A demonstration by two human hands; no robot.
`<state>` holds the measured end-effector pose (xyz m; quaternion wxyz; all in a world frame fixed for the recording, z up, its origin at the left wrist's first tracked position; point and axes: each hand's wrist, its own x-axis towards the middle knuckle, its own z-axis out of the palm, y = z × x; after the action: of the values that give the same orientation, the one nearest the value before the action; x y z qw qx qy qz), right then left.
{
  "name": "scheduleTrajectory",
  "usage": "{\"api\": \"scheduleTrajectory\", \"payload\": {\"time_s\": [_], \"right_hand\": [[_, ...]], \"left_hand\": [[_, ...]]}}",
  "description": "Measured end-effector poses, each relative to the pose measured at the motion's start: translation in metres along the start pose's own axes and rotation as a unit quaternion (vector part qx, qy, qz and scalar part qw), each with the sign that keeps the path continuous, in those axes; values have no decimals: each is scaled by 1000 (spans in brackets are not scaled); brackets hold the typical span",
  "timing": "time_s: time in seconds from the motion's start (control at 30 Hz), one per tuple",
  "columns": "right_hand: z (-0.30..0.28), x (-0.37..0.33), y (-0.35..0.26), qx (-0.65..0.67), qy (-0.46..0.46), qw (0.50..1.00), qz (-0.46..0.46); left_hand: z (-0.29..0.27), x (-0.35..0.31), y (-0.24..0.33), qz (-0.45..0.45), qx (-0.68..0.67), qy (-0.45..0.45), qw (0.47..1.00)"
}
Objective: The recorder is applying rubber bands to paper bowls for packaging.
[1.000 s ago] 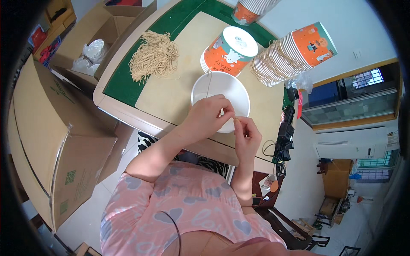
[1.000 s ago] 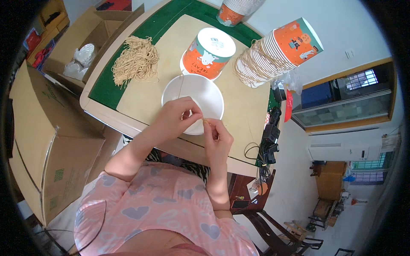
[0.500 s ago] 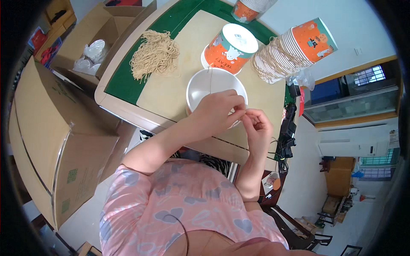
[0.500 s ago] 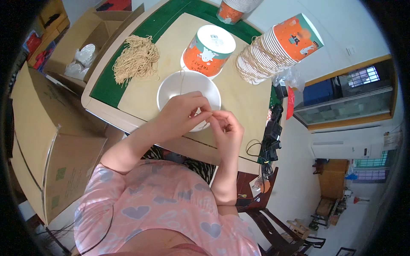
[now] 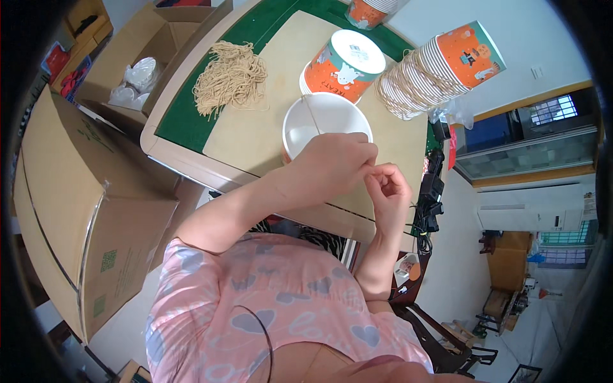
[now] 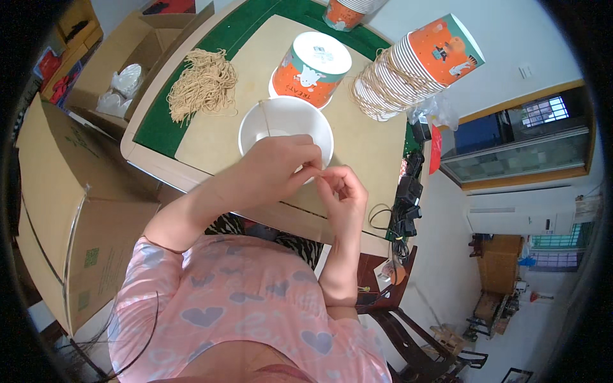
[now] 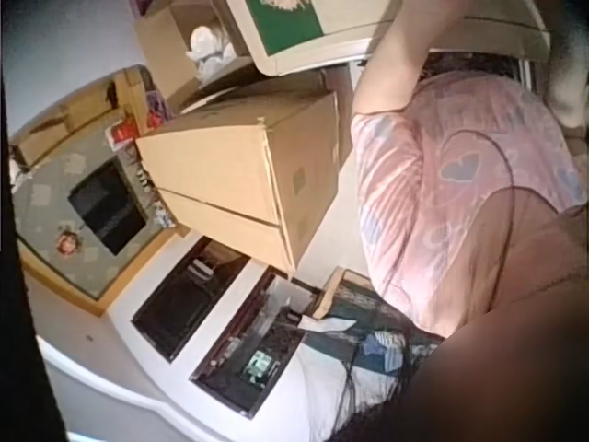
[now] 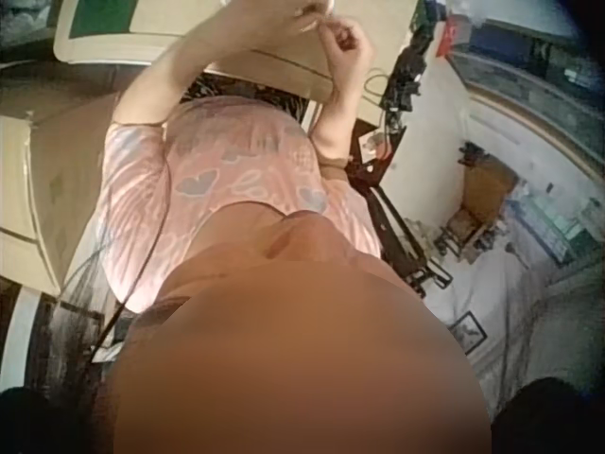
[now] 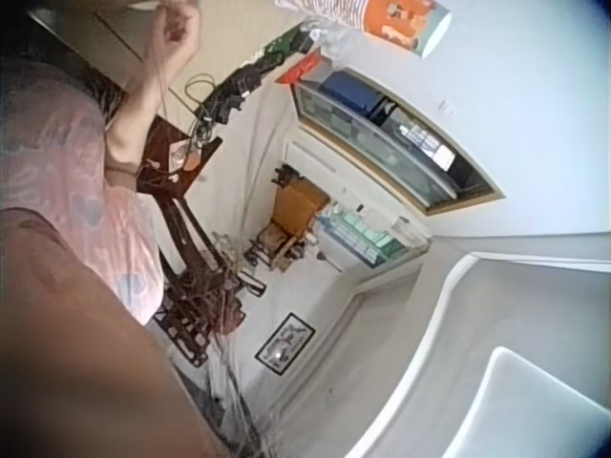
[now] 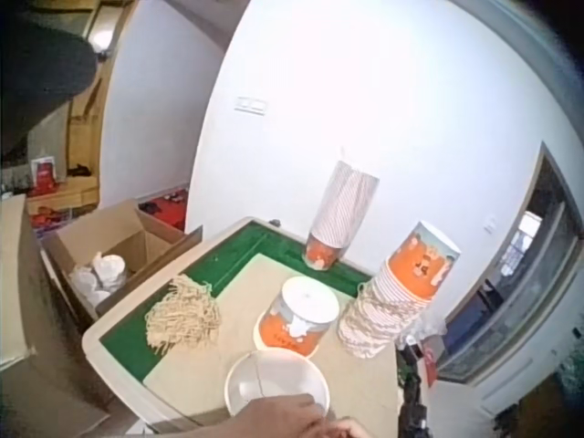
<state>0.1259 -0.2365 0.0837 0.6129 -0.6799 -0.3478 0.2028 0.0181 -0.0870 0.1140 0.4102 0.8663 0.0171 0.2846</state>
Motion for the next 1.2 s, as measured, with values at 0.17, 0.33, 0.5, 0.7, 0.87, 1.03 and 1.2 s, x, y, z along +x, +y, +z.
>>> {"api": "scheduleTrajectory", "payload": {"time_s": [0.17,0.33,0.5,0.7,0.87,1.03,1.2], "right_hand": [[-2,-6,5,12,16,1000,-11],[-4,-9,6,12,26,999,-27],[-4,-8,19,-20,47,998,-21],[-6,-11,30,-5,63,998,12],[-19,-9,36,-34,38,998,33],[-22,6,-13,-57,23,994,-88],[-16,42,-24,-69,25,994,-82]], "left_hand": [[10,0,1,4,14,-16,1000],[16,-1,4,10,2,3,1000],[3,8,20,0,-31,44,999],[-9,16,27,47,-9,99,994],[-4,15,17,35,-48,103,993],[2,23,13,36,-59,71,995],[-11,33,1,13,-85,46,995]]}}
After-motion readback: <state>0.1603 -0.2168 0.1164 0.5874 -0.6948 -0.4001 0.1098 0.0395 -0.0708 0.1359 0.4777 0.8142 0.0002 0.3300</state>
